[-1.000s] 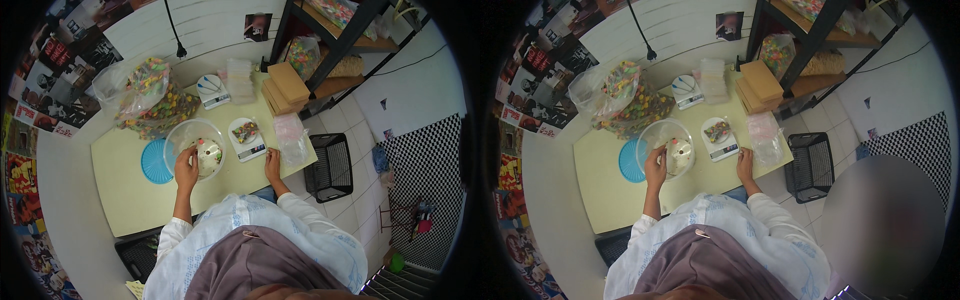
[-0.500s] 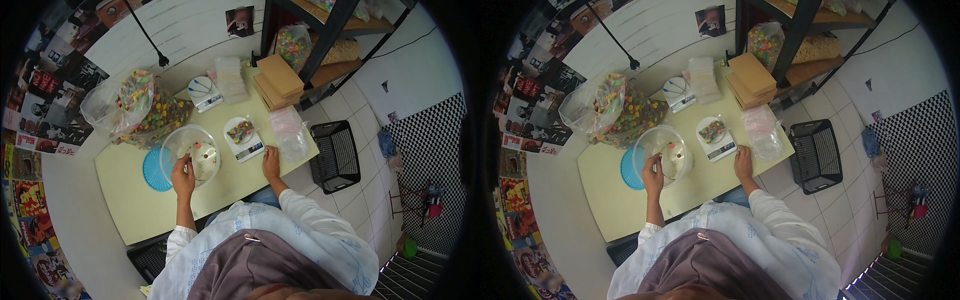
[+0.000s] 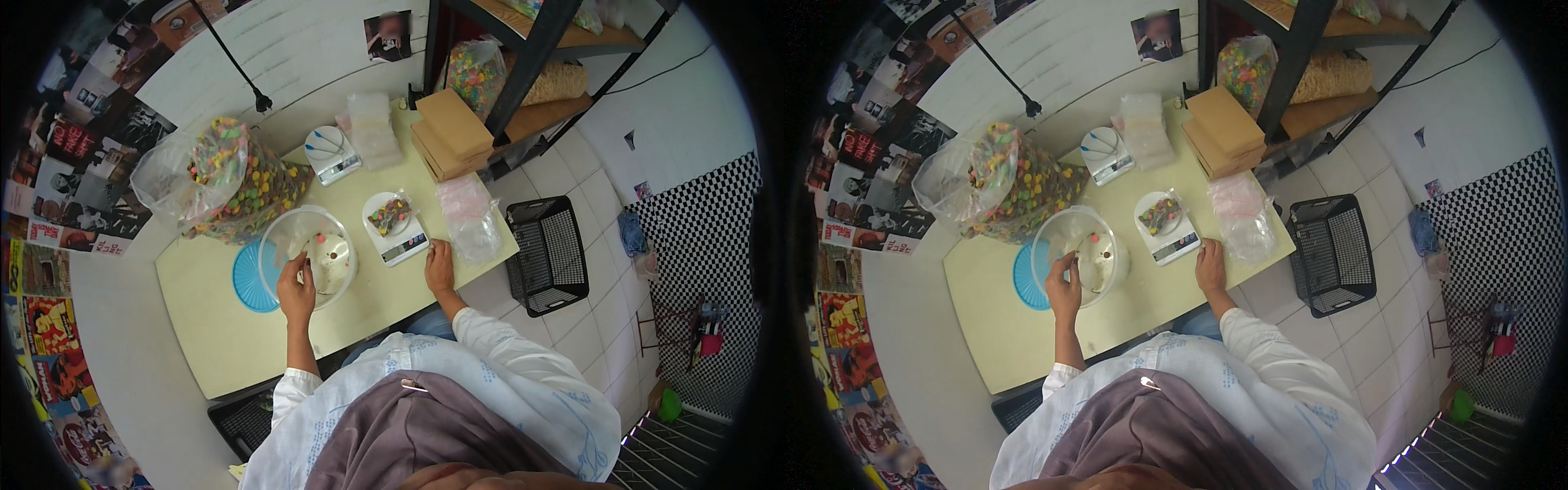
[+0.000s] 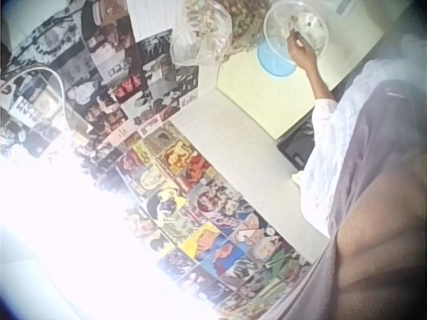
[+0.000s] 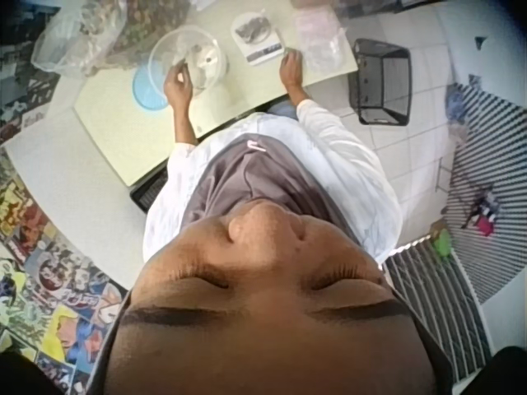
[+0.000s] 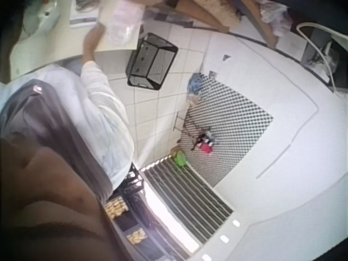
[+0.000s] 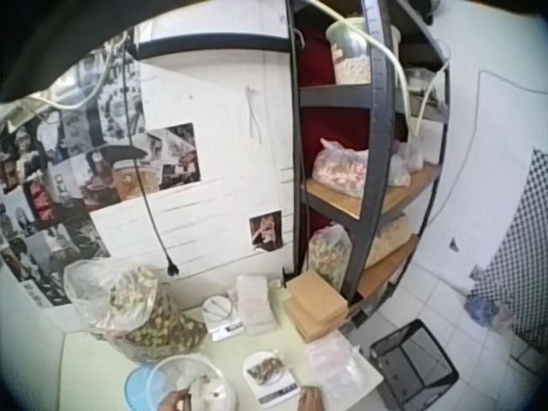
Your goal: The person scoops colorful candies from a large bag into a clear bowl, then transfers them into small plastic bags. They weigh each filled bag on a digital scale and place the finished packages into a black tray. The process is repeated continuously throughout the clip.
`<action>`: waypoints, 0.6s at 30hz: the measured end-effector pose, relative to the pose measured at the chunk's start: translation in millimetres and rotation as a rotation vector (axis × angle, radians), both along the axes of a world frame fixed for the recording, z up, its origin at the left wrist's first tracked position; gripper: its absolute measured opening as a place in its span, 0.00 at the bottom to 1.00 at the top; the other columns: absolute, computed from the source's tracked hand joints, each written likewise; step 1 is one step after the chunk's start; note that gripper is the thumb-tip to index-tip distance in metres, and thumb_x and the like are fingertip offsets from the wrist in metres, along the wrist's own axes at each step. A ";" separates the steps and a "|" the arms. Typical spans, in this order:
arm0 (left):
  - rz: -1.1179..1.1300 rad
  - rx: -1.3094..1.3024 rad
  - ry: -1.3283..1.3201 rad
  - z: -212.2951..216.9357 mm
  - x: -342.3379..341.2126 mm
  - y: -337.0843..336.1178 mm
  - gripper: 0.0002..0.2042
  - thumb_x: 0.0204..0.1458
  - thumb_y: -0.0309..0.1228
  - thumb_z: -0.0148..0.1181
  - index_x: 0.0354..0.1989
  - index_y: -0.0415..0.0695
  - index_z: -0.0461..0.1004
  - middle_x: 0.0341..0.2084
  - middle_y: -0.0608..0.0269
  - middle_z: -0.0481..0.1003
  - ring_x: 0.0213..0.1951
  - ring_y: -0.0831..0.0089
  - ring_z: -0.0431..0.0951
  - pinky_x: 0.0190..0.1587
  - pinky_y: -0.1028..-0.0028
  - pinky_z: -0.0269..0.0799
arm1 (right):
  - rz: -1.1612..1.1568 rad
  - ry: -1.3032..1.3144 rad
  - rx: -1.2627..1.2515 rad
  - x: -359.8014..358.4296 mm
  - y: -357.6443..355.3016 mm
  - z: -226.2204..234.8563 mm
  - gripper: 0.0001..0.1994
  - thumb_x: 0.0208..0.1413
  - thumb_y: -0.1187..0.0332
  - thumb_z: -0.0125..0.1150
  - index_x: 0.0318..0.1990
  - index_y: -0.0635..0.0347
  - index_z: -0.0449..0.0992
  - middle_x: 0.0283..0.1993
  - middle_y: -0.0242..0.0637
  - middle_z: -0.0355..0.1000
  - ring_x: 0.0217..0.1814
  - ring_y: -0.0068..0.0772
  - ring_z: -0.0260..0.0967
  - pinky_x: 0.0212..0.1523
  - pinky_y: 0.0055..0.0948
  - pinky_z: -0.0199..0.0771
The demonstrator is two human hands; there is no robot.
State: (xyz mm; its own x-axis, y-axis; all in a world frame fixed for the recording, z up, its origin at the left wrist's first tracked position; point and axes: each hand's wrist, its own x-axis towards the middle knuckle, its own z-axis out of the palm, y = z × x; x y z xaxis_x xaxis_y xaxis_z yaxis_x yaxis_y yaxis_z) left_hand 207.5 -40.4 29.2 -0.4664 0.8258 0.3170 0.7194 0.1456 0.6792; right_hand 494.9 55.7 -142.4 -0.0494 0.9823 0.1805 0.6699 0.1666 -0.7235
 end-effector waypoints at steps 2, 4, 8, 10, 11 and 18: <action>0.020 -0.057 -0.004 3.4 1.5 0.3 0.09 0.57 0.24 0.59 0.44 0.39 0.79 0.34 0.51 0.80 0.37 0.60 0.82 0.41 0.67 0.74 | 0.001 0.045 -0.022 2.2 1.1 -0.5 0.13 0.62 0.75 0.50 0.53 0.64 0.66 0.50 0.49 0.64 0.52 0.52 0.65 0.53 0.42 0.67; 0.028 -0.073 -0.017 6.6 2.9 2.2 0.09 0.56 0.24 0.59 0.44 0.38 0.79 0.34 0.51 0.80 0.38 0.62 0.82 0.43 0.67 0.74 | -0.034 0.139 -0.057 4.8 3.9 -4.7 0.12 0.62 0.74 0.50 0.52 0.64 0.66 0.49 0.49 0.64 0.51 0.49 0.65 0.52 0.41 0.67; 0.016 -0.041 0.000 0.2 1.3 1.8 0.09 0.54 0.24 0.61 0.43 0.40 0.79 0.34 0.52 0.80 0.36 0.61 0.82 0.40 0.66 0.74 | -0.070 0.266 -0.131 0.4 30.8 -3.5 0.13 0.63 0.69 0.55 0.51 0.65 0.68 0.45 0.45 0.68 0.46 0.41 0.67 0.49 0.38 0.69; 0.011 -0.035 0.014 0.5 1.0 1.9 0.09 0.54 0.25 0.61 0.43 0.40 0.79 0.33 0.52 0.80 0.36 0.61 0.82 0.39 0.65 0.74 | -0.053 0.245 -0.103 -3.7 49.6 2.2 0.14 0.62 0.67 0.57 0.51 0.65 0.69 0.43 0.43 0.69 0.45 0.40 0.67 0.48 0.37 0.69; 0.013 -0.040 0.009 1.3 0.9 1.6 0.09 0.54 0.24 0.61 0.43 0.40 0.79 0.33 0.52 0.80 0.36 0.61 0.82 0.39 0.65 0.74 | -0.039 0.195 -0.033 -6.1 56.8 6.3 0.15 0.61 0.66 0.58 0.50 0.65 0.69 0.43 0.43 0.70 0.44 0.39 0.68 0.48 0.36 0.69; 0.009 -0.028 0.012 4.3 2.5 1.4 0.09 0.53 0.24 0.61 0.43 0.40 0.79 0.34 0.53 0.80 0.36 0.61 0.82 0.40 0.65 0.75 | 0.053 0.191 0.005 -20.5 108.4 18.1 0.13 0.58 0.61 0.63 0.39 0.65 0.75 0.38 0.43 0.73 0.38 0.39 0.70 0.43 0.36 0.71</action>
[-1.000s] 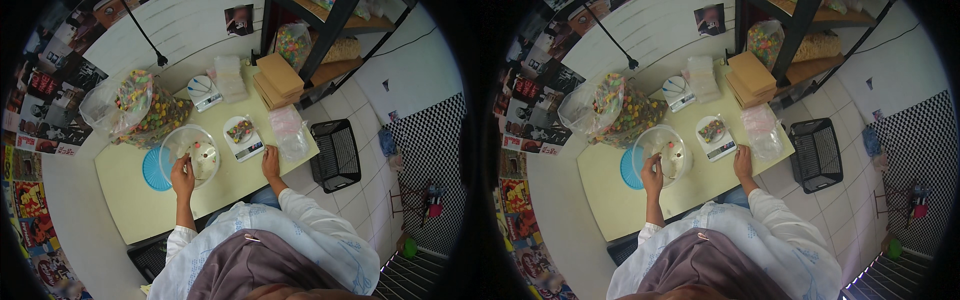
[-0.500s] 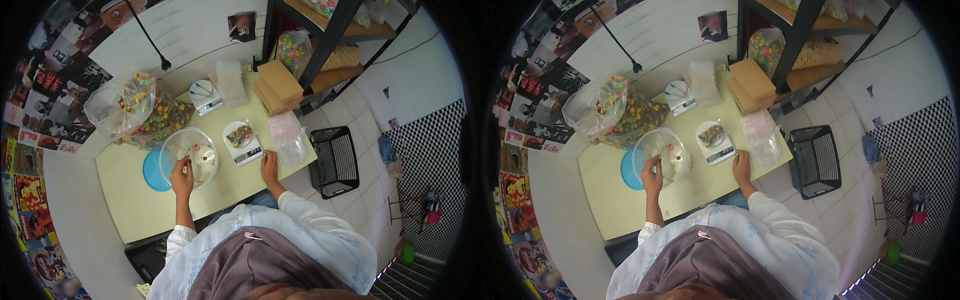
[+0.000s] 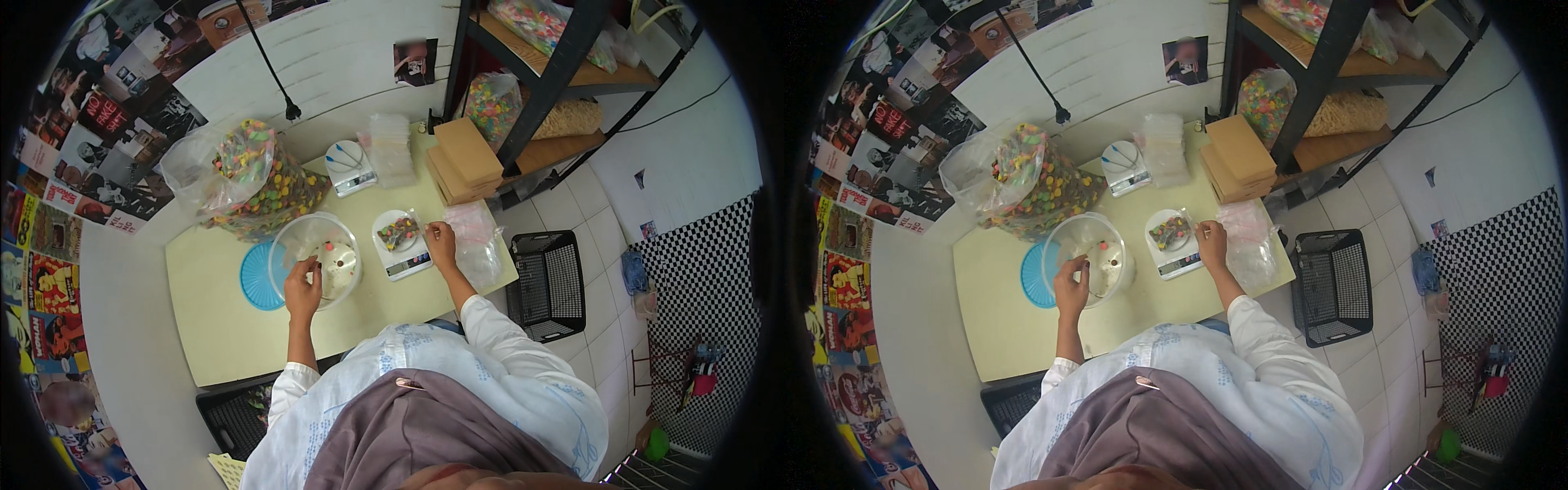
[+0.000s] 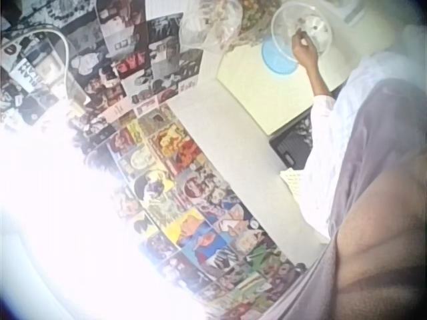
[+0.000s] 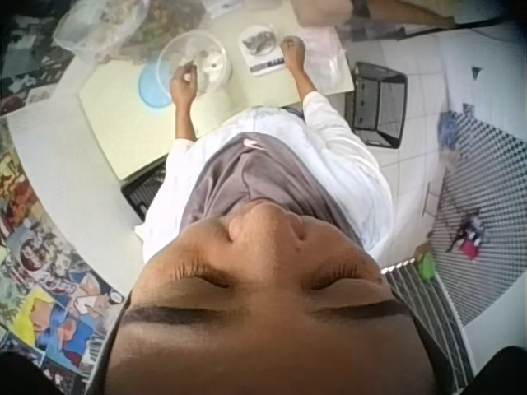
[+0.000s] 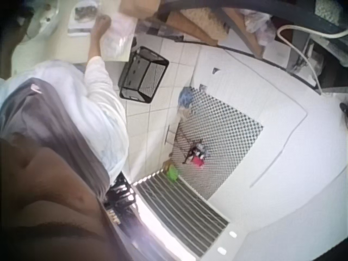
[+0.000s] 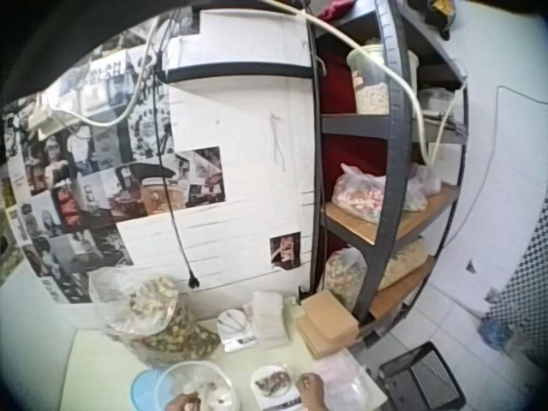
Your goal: The person scoops colorful candies from a large bag into a clear bowl, then transfers them into small plastic bags. They weigh each filled bag on a digital scale and place the finished packages into a black tray. The process is repeated continuously throughout the clip.
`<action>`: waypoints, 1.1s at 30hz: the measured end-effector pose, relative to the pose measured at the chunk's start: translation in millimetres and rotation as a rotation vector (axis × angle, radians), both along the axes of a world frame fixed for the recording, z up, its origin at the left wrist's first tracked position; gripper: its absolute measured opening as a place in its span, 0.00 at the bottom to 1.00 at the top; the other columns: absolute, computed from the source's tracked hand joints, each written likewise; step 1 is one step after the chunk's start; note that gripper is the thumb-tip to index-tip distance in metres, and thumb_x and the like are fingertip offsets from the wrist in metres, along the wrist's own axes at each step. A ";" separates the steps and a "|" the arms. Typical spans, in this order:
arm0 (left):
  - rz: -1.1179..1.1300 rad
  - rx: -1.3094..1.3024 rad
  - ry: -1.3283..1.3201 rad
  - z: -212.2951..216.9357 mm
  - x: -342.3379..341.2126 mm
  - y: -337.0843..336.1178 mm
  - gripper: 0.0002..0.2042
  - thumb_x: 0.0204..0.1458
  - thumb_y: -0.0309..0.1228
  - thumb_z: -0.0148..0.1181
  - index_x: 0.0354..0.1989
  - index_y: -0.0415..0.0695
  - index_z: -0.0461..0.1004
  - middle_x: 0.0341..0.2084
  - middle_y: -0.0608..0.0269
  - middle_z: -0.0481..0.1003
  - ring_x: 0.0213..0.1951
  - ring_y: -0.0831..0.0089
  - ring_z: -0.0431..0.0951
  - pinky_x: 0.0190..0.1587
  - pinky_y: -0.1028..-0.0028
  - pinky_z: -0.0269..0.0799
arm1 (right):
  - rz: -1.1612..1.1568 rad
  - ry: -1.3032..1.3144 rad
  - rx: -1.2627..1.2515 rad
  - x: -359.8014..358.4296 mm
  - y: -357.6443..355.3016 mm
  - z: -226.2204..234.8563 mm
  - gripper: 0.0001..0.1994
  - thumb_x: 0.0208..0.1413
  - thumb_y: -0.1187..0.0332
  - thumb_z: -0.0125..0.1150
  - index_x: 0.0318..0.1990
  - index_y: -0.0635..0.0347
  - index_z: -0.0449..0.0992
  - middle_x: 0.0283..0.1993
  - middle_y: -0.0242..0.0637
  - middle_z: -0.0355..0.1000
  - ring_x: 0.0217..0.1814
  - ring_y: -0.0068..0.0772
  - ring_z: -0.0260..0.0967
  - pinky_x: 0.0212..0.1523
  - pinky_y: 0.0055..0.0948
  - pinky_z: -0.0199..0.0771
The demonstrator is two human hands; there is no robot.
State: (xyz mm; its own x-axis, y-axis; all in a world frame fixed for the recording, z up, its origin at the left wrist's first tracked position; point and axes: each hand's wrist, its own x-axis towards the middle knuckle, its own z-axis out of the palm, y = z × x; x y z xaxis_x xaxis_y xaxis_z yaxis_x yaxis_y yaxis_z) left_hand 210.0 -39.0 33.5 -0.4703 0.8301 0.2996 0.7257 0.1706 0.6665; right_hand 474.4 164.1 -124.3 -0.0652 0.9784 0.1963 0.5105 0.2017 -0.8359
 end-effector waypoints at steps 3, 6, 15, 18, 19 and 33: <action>0.002 -0.016 0.007 -2.1 -1.2 -1.8 0.10 0.53 0.24 0.61 0.43 0.41 0.79 0.34 0.55 0.80 0.37 0.61 0.81 0.41 0.66 0.75 | 0.028 -0.045 0.019 -5.3 5.3 -2.1 0.14 0.57 0.61 0.64 0.35 0.65 0.75 0.36 0.42 0.73 0.38 0.39 0.71 0.42 0.36 0.72; 0.021 -0.038 0.010 -2.1 -0.5 -2.7 0.10 0.53 0.24 0.61 0.44 0.42 0.79 0.34 0.56 0.79 0.37 0.61 0.81 0.41 0.66 0.74 | 0.040 -0.030 -0.072 -8.7 9.3 -2.0 0.15 0.56 0.60 0.66 0.34 0.64 0.75 0.35 0.42 0.73 0.38 0.40 0.71 0.41 0.36 0.72; 0.061 -0.051 -0.011 -2.2 1.4 -2.6 0.09 0.53 0.24 0.62 0.42 0.40 0.80 0.35 0.54 0.80 0.37 0.61 0.82 0.42 0.66 0.74 | 0.187 -0.246 0.158 -8.5 -1.1 40.6 0.23 0.55 0.66 0.65 0.56 0.63 0.65 0.57 0.50 0.64 0.60 0.52 0.62 0.60 0.46 0.62; 0.062 -0.021 -0.016 -0.5 2.6 0.3 0.09 0.53 0.24 0.62 0.42 0.40 0.80 0.35 0.53 0.80 0.37 0.60 0.82 0.41 0.67 0.74 | 0.216 -0.140 0.179 -2.6 -11.9 33.9 0.24 0.57 0.70 0.62 0.59 0.63 0.61 0.59 0.52 0.61 0.63 0.54 0.59 0.63 0.47 0.59; 0.065 -0.020 -0.017 -0.5 3.0 1.1 0.09 0.53 0.24 0.62 0.42 0.40 0.80 0.35 0.53 0.80 0.37 0.60 0.82 0.41 0.67 0.74 | 0.221 -0.119 0.176 2.1 -16.1 30.2 0.24 0.57 0.70 0.61 0.60 0.64 0.61 0.59 0.53 0.61 0.64 0.55 0.59 0.64 0.47 0.59; 0.072 -0.034 0.007 0.4 3.8 1.6 0.09 0.52 0.22 0.62 0.41 0.39 0.80 0.33 0.52 0.80 0.36 0.61 0.82 0.40 0.68 0.74 | 0.274 -0.221 0.152 26.1 -36.1 -6.1 0.25 0.58 0.65 0.61 0.60 0.63 0.62 0.60 0.50 0.61 0.64 0.54 0.59 0.64 0.45 0.61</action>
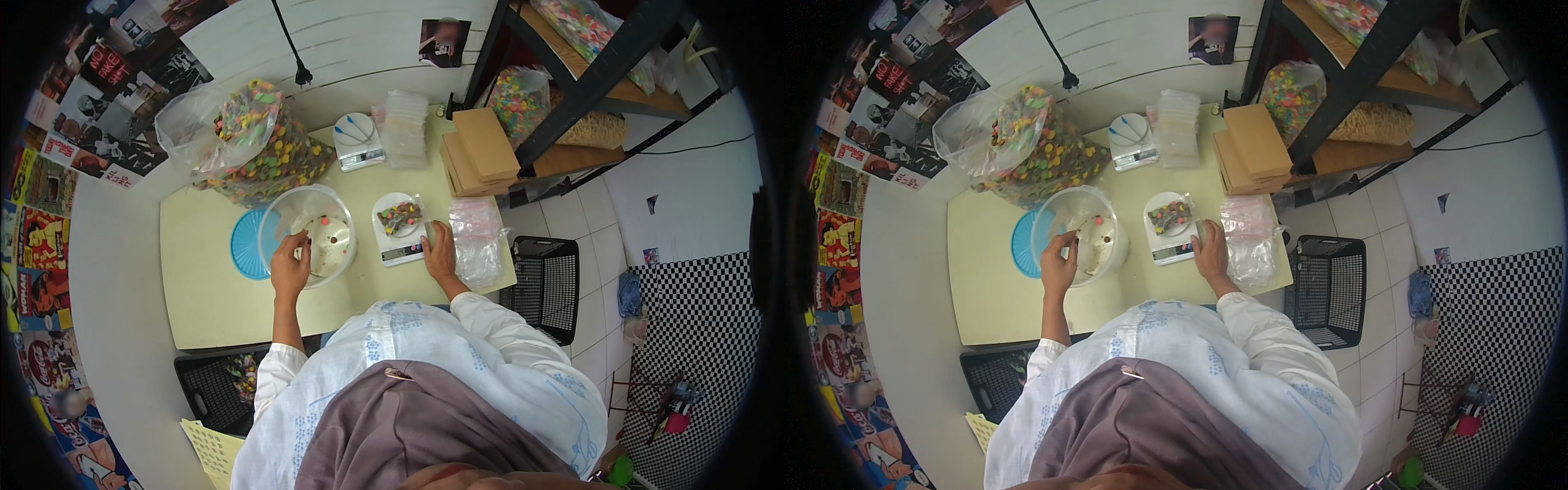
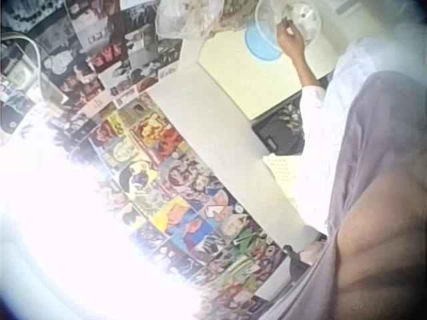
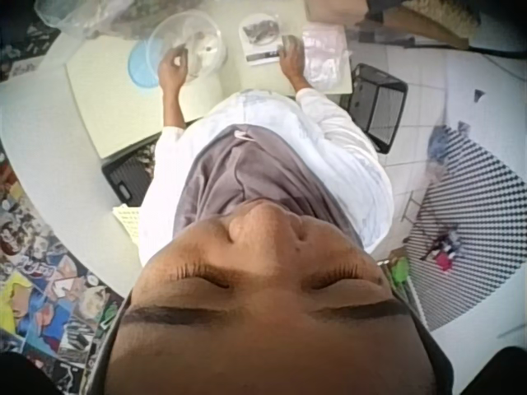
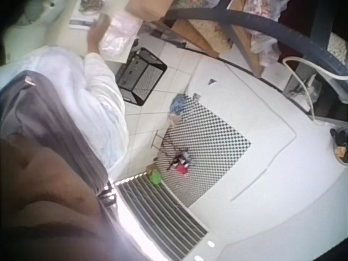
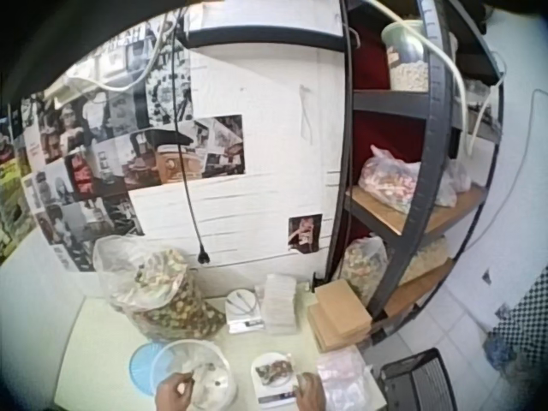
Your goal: The person scoops colorful candies from a large bag into a clear bowl, then transfers them into small plastic bags. They weigh each filled bag on a digital scale and place the finished packages into a black tray. The process is repeated continuously throughout the clip.
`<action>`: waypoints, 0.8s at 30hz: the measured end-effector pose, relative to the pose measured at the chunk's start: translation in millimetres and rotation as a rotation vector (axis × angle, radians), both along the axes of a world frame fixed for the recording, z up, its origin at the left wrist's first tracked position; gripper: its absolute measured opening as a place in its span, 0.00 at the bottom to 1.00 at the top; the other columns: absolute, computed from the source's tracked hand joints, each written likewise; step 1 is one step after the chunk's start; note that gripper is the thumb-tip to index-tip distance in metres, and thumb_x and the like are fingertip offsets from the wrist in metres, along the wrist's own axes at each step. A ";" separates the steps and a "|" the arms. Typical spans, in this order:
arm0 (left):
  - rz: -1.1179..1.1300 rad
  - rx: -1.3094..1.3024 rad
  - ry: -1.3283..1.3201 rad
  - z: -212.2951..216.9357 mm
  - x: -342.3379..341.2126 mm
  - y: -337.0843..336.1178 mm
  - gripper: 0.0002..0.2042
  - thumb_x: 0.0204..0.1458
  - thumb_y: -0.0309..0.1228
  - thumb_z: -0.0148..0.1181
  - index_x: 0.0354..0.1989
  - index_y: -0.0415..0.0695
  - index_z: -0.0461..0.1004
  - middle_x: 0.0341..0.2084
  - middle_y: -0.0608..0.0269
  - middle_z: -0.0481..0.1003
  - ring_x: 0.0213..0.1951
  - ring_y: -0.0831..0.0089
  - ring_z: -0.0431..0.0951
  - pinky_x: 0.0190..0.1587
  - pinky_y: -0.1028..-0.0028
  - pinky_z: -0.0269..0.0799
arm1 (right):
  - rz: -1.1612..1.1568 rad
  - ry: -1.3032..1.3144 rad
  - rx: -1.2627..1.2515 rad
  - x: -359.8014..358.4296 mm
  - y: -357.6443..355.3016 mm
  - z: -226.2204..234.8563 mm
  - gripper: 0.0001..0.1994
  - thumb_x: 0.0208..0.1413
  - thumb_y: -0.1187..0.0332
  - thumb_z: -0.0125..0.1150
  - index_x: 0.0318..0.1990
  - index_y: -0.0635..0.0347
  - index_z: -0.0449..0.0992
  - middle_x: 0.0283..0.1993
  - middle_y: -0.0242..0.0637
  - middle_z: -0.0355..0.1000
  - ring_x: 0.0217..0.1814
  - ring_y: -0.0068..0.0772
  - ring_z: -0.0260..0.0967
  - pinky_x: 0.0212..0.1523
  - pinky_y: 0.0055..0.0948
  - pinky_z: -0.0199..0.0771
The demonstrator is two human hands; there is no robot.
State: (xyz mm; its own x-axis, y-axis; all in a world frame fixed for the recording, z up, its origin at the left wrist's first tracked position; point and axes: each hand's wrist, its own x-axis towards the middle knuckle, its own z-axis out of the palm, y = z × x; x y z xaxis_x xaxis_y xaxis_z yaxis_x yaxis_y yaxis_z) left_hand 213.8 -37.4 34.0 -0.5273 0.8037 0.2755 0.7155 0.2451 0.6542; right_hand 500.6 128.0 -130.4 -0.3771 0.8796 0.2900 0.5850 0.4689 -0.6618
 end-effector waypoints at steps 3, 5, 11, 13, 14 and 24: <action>-0.020 0.017 0.031 -4.0 -3.2 -0.1 0.10 0.52 0.23 0.61 0.43 0.40 0.79 0.33 0.55 0.79 0.36 0.62 0.82 0.38 0.66 0.75 | 0.003 -0.001 0.003 -0.5 0.2 1.2 0.25 0.58 0.65 0.62 0.60 0.63 0.62 0.61 0.50 0.61 0.64 0.54 0.59 0.64 0.45 0.61; -0.021 0.020 0.041 -5.8 -4.2 -0.5 0.10 0.52 0.23 0.61 0.43 0.41 0.79 0.33 0.55 0.79 0.35 0.62 0.81 0.38 0.66 0.75 | 0.005 -0.001 0.010 -0.7 0.5 1.1 0.25 0.58 0.64 0.62 0.60 0.63 0.62 0.60 0.50 0.61 0.64 0.54 0.59 0.64 0.45 0.61; -0.010 0.013 0.050 -6.1 -3.3 0.4 0.10 0.52 0.23 0.61 0.42 0.41 0.80 0.33 0.55 0.79 0.35 0.62 0.82 0.38 0.66 0.75 | -0.007 -0.014 0.035 -0.8 0.7 1.1 0.25 0.58 0.64 0.61 0.59 0.63 0.63 0.60 0.49 0.62 0.63 0.53 0.60 0.63 0.44 0.62; -0.009 0.008 0.041 -6.3 -2.4 -0.1 0.10 0.52 0.23 0.61 0.43 0.41 0.80 0.33 0.55 0.80 0.35 0.62 0.82 0.39 0.66 0.75 | -0.004 -0.011 0.047 -0.7 0.3 2.2 0.25 0.58 0.63 0.61 0.59 0.63 0.63 0.59 0.49 0.63 0.63 0.54 0.60 0.64 0.44 0.62; -0.006 0.007 0.034 -4.7 -2.5 0.0 0.10 0.52 0.23 0.61 0.43 0.41 0.79 0.33 0.55 0.80 0.35 0.62 0.82 0.39 0.66 0.75 | -0.011 -0.023 0.041 -1.6 0.3 2.6 0.25 0.58 0.63 0.61 0.59 0.63 0.63 0.60 0.49 0.63 0.63 0.54 0.60 0.64 0.44 0.62; 0.001 0.008 0.014 -4.0 -1.7 -0.3 0.10 0.51 0.24 0.62 0.42 0.41 0.79 0.33 0.56 0.79 0.36 0.61 0.81 0.39 0.66 0.75 | 0.002 -0.038 0.012 -2.3 1.1 2.5 0.24 0.58 0.64 0.61 0.59 0.63 0.63 0.60 0.50 0.62 0.64 0.53 0.59 0.64 0.45 0.61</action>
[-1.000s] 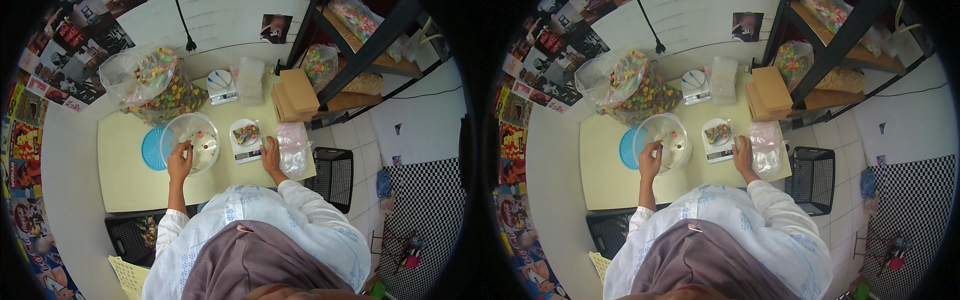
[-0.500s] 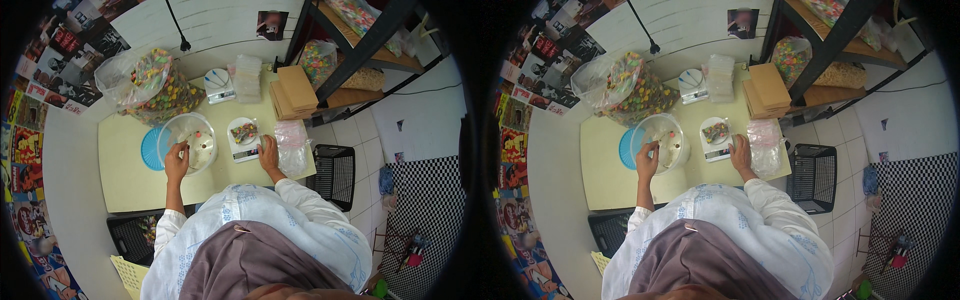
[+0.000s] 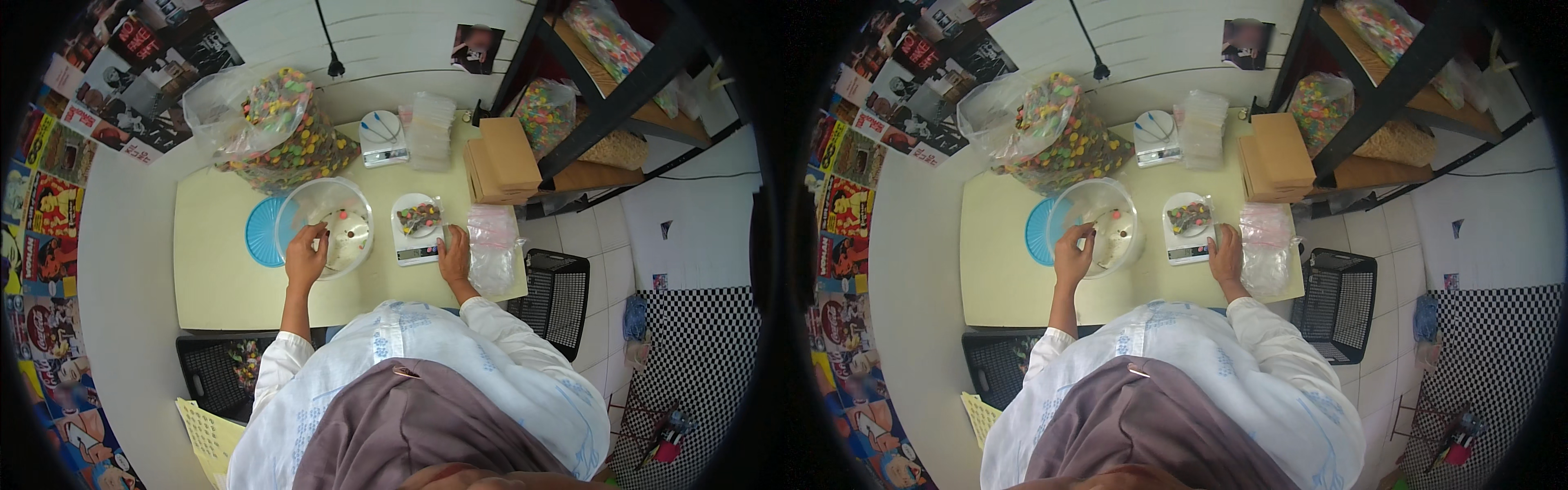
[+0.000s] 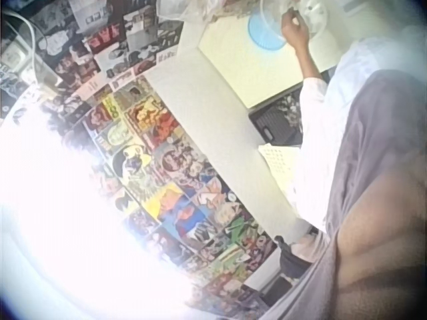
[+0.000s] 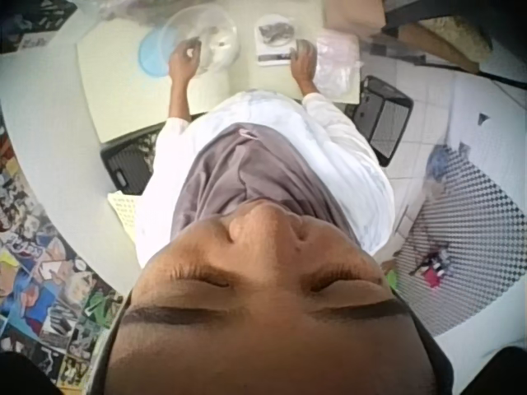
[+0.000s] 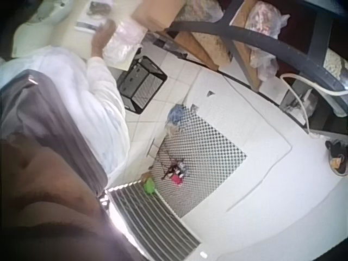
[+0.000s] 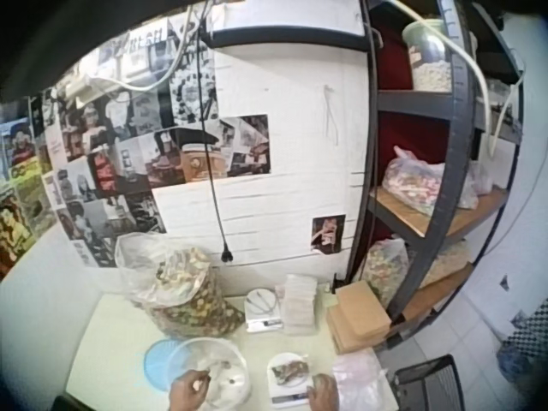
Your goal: The person scoops colorful candies from a large bag into a clear bowl, then transfers them into small plastic bags. They weigh each filled bag on a digital scale and place the finished packages into a black tray. The process is repeated continuously throughout the clip.
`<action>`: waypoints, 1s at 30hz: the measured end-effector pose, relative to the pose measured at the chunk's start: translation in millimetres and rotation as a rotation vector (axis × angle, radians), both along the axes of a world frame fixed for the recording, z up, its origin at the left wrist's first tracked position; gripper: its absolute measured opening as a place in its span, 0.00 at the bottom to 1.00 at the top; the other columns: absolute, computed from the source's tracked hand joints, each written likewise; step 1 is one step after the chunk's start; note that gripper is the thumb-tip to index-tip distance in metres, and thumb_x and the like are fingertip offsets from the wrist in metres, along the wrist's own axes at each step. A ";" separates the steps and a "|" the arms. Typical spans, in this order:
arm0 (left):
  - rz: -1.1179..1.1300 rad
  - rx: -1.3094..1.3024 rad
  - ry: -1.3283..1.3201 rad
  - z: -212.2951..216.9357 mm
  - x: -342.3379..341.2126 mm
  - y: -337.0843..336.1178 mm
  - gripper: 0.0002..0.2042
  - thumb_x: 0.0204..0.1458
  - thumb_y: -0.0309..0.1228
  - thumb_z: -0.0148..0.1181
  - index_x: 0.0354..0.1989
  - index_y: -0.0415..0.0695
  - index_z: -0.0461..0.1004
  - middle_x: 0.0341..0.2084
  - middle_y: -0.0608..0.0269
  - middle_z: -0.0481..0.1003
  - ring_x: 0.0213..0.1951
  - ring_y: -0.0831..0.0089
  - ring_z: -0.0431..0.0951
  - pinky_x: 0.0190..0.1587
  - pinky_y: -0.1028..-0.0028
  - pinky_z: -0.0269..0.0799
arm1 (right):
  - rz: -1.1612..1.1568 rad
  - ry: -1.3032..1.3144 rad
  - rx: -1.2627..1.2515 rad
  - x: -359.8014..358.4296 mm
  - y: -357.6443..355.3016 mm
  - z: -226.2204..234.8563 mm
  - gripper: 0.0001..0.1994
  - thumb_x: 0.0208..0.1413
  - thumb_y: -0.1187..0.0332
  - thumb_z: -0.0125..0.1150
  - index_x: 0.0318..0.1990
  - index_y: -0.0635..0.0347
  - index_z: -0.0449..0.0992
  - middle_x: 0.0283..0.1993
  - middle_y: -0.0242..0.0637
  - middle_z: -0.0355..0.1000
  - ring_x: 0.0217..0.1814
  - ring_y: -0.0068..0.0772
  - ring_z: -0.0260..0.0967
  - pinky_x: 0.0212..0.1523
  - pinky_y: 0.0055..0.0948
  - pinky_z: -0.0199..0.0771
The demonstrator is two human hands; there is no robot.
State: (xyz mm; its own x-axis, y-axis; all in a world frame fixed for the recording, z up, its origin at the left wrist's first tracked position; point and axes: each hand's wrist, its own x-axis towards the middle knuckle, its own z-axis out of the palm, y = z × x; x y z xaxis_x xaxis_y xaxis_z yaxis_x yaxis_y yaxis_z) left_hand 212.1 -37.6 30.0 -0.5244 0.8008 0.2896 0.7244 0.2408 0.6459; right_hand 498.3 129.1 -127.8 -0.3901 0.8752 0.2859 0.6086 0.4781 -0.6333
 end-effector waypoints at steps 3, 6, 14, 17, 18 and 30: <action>-0.006 -0.009 0.015 -2.0 -1.7 -1.1 0.09 0.52 0.25 0.62 0.42 0.42 0.79 0.33 0.56 0.79 0.35 0.61 0.81 0.38 0.65 0.75 | 0.001 0.010 0.001 -0.7 -0.8 0.6 0.24 0.58 0.66 0.61 0.59 0.63 0.63 0.59 0.50 0.62 0.64 0.54 0.59 0.64 0.46 0.61; -0.006 -0.016 0.005 -1.7 -1.1 -1.7 0.09 0.53 0.25 0.62 0.43 0.43 0.79 0.33 0.57 0.79 0.36 0.60 0.81 0.38 0.65 0.75 | -0.004 0.039 0.019 -1.0 0.6 -1.5 0.23 0.58 0.67 0.60 0.59 0.64 0.63 0.58 0.50 0.62 0.62 0.53 0.60 0.63 0.46 0.62; -0.001 -0.011 -0.022 -2.3 -2.1 -1.5 0.10 0.53 0.26 0.61 0.43 0.43 0.78 0.34 0.57 0.79 0.37 0.58 0.81 0.38 0.64 0.75 | -0.056 0.348 -0.303 -21.4 21.5 -12.8 0.17 0.62 0.65 0.58 0.53 0.67 0.66 0.51 0.50 0.66 0.55 0.45 0.65 0.56 0.41 0.65; 0.004 -0.018 -0.006 -0.3 -1.6 -1.4 0.09 0.53 0.26 0.61 0.43 0.42 0.78 0.33 0.57 0.79 0.35 0.59 0.80 0.38 0.64 0.74 | -0.101 0.314 -0.344 -31.1 30.9 -13.8 0.14 0.62 0.64 0.59 0.47 0.67 0.70 0.44 0.48 0.70 0.49 0.42 0.69 0.51 0.38 0.68; 0.007 -0.013 0.000 0.0 -0.7 -1.6 0.09 0.53 0.25 0.61 0.42 0.41 0.78 0.32 0.56 0.79 0.35 0.60 0.81 0.38 0.65 0.74 | -0.110 0.330 -0.374 -33.5 32.6 -9.5 0.13 0.62 0.64 0.59 0.45 0.66 0.70 0.41 0.47 0.72 0.46 0.41 0.70 0.48 0.37 0.69; 0.014 0.002 -0.016 -1.3 -0.7 -2.9 0.09 0.53 0.26 0.61 0.43 0.42 0.79 0.33 0.57 0.79 0.35 0.58 0.80 0.38 0.64 0.74 | 0.095 0.280 -0.229 -36.7 57.7 75.9 0.05 0.60 0.72 0.60 0.37 0.63 0.71 0.29 0.35 0.72 0.31 0.25 0.68 0.36 0.27 0.70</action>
